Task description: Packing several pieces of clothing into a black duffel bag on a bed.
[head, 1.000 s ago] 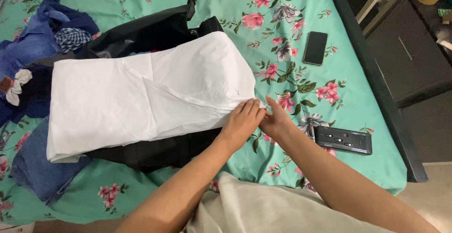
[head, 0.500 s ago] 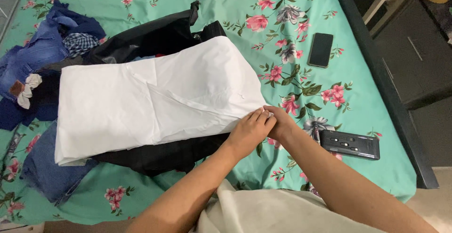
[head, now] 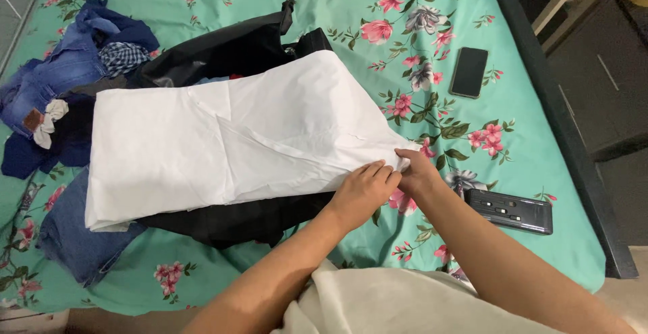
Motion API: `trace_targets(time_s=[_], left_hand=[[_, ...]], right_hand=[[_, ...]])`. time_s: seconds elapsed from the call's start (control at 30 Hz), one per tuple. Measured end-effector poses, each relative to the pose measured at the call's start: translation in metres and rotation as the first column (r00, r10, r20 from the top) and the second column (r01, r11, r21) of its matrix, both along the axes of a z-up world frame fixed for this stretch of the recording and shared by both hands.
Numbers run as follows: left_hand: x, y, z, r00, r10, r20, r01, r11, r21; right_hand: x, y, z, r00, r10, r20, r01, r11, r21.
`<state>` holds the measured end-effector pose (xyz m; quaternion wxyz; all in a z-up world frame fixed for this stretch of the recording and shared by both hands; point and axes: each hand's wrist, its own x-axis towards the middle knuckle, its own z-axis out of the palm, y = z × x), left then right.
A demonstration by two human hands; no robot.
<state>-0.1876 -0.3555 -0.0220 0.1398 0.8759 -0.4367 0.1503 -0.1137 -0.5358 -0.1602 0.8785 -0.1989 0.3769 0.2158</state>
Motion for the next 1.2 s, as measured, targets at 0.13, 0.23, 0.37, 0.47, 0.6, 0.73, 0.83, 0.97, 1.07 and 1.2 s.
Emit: trace_targets(time_s=[0.13, 0.23, 0.37, 0.47, 0.6, 0.73, 0.83, 0.97, 1.07, 1.2], left_hand=[[-0.001, 0.000, -0.001, 1.000, 0.013, 0.002, -0.013, 1.000, 0.001], [0.000, 0.001, 0.000, 1.000, 0.007, -0.005, -0.007, 1.000, 0.005], [-0.001, -0.001, 0.000, 0.999, 0.016, 0.041, -0.017, 0.999, 0.031], [-0.002, -0.002, 0.002, 0.999, 0.016, 0.033, -0.017, 0.999, 0.035], [-0.004, -0.003, 0.004, 0.998, 0.014, 0.069, -0.016, 1.000, 0.021], [-0.006, -0.004, 0.005, 0.995, 0.018, 0.097, -0.021, 0.999, 0.032], [-0.006, -0.004, 0.005, 0.993, 0.017, 0.113, -0.021, 0.999, 0.037], [-0.007, -0.004, 0.011, 0.995, 0.011, 0.100, -0.016, 0.999, 0.046], [-0.008, -0.005, 0.017, 0.996, 0.019, 0.090, -0.027, 0.996, 0.086], [-0.006, -0.005, 0.010, 0.980, 0.061, 0.188, -0.084, 0.990, 0.115]], right_hand=[[-0.007, 0.000, 0.014, 1.000, 0.031, -0.002, -0.031, 0.999, 0.036], [0.000, -0.003, -0.014, 0.989, 0.062, 0.134, -0.072, 0.995, 0.070], [0.001, -0.007, -0.022, 0.992, -0.038, 0.124, 0.023, 0.993, 0.117], [-0.001, -0.009, -0.019, 0.995, -0.090, 0.033, 0.087, 0.993, 0.080], [-0.008, -0.006, 0.005, 0.992, -0.104, -0.065, 0.098, 0.990, -0.098], [-0.005, -0.008, -0.009, 0.989, -0.088, -0.117, 0.064, 0.978, -0.198], [0.002, -0.015, -0.044, 0.983, -0.115, -0.144, 0.078, 0.968, -0.238], [0.005, -0.018, -0.058, 0.946, -0.216, -0.241, 0.115, 0.920, -0.374], [-0.002, -0.013, -0.031, 0.922, -0.265, -0.282, 0.133, 0.901, -0.413], [0.003, -0.022, -0.055, 0.909, -0.274, -0.315, 0.102, 0.877, -0.470]])
